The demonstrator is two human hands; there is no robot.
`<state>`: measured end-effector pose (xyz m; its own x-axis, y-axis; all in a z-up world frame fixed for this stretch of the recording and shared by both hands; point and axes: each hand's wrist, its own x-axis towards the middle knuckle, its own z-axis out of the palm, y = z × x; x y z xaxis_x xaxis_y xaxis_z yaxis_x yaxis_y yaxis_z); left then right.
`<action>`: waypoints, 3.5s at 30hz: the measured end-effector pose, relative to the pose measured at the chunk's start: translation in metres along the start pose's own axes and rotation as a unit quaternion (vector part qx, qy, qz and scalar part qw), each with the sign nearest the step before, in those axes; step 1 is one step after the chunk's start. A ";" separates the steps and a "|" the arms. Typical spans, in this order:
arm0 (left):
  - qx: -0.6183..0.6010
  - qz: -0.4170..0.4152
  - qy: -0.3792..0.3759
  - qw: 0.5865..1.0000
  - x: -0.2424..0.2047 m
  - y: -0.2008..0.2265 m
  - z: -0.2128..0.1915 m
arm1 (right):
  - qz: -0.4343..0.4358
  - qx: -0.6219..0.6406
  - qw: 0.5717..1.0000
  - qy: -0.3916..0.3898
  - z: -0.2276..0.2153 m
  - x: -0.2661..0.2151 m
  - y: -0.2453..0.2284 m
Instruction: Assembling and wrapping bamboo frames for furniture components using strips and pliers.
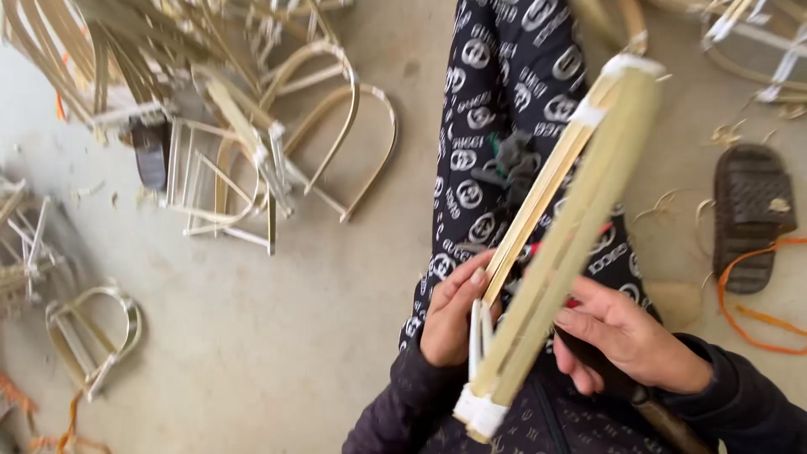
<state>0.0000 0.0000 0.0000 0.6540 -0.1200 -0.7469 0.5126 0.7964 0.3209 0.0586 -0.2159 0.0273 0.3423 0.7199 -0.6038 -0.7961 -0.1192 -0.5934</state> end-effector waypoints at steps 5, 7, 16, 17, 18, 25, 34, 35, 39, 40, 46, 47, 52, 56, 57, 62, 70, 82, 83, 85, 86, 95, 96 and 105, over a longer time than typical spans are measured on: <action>0.032 0.122 -0.131 0.983 0.011 -0.032 -0.037 | 0.016 0.005 1.000 0.003 0.015 0.018 0.022; 0.045 0.126 -0.132 0.982 0.007 -0.035 -0.038 | 0.004 -0.004 1.000 -0.001 0.010 0.022 0.041; 0.096 0.162 -0.103 0.977 0.005 -0.038 -0.035 | 0.047 -0.006 0.999 0.005 0.016 0.025 0.067; 0.101 0.152 -0.108 0.977 0.003 -0.036 -0.034 | 0.041 -0.003 0.999 0.000 0.015 0.025 0.073; 0.106 0.141 -0.114 0.978 0.002 -0.034 -0.032 | 0.036 0.001 0.999 -0.005 0.012 0.024 0.078; 0.175 0.095 -0.123 0.972 -0.025 -0.026 -0.051 | 0.001 0.011 1.000 -0.011 0.025 0.016 0.086; 0.232 0.106 -0.095 0.962 -0.057 -0.024 -0.095 | -0.057 -0.036 0.992 0.106 -0.002 0.010 0.076; 0.233 0.122 -0.093 0.960 -0.053 -0.026 -0.093 | -0.070 -0.033 0.993 0.084 -0.001 0.010 0.072; 0.217 0.164 -0.118 0.955 -0.041 -0.032 -0.067 | 0.018 -0.038 0.999 -0.031 0.003 0.010 0.108; 0.214 0.167 -0.125 0.954 -0.037 -0.030 -0.061 | 0.016 -0.044 0.999 -0.026 0.011 0.012 0.099; 0.189 0.156 -0.175 0.954 -0.044 -0.031 -0.061 | -0.020 0.003 1.000 -0.002 0.017 0.007 0.100; 0.188 0.137 -0.165 0.958 -0.049 -0.031 -0.069 | -0.044 -0.022 0.998 0.039 0.009 0.005 0.101; 0.220 0.100 -0.116 0.963 -0.067 -0.029 -0.107 | -0.113 -0.009 0.990 0.081 -0.005 0.009 0.090; 0.211 0.123 -0.099 0.965 -0.057 -0.036 -0.101 | -0.053 -0.023 0.996 0.061 -0.001 0.012 0.068; 0.207 0.141 -0.098 0.963 -0.054 -0.038 -0.097 | -0.030 -0.023 0.998 0.047 -0.001 0.010 0.062; 0.187 0.163 -0.128 0.960 -0.034 -0.035 -0.062 | 0.074 -0.021 0.996 -0.041 0.008 0.008 0.057; 0.196 0.164 -0.149 0.955 -0.028 -0.039 -0.046 | 0.004 -0.050 0.997 -0.056 0.013 0.014 0.089; 0.155 0.105 -0.177 0.966 -0.048 -0.044 -0.067 | -0.002 -0.060 0.998 -0.031 0.013 0.000 0.116; 0.157 0.098 -0.167 0.968 -0.054 -0.043 -0.074 | 0.005 -0.057 0.998 0.011 0.006 -0.003 0.124; 0.159 0.093 -0.154 0.971 -0.062 -0.043 -0.089 | 0.012 -0.054 0.997 0.049 -0.008 -0.005 0.123; 0.184 0.101 -0.131 0.969 -0.064 -0.045 -0.096 | -0.033 -0.034 0.996 0.078 -0.014 -0.003 0.115; 0.240 0.223 -0.132 0.935 -0.037 -0.044 -0.055 | 0.019 -0.005 1.000 0.007 0.020 0.013 0.099; 0.245 0.244 -0.136 0.929 -0.035 -0.044 -0.050 | 0.007 0.020 1.000 0.003 0.020 0.014 0.103; 0.220 0.177 -0.121 0.952 -0.064 -0.052 -0.084 | 0.021 -0.021 0.999 0.032 -0.001 -0.001 0.129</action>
<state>-0.1153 0.0155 -0.0177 0.9108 -0.0668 -0.4075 0.3851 0.4936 0.7798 -0.0437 -0.2329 -0.0487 0.3405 0.6688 -0.6609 -0.7899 -0.1778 -0.5869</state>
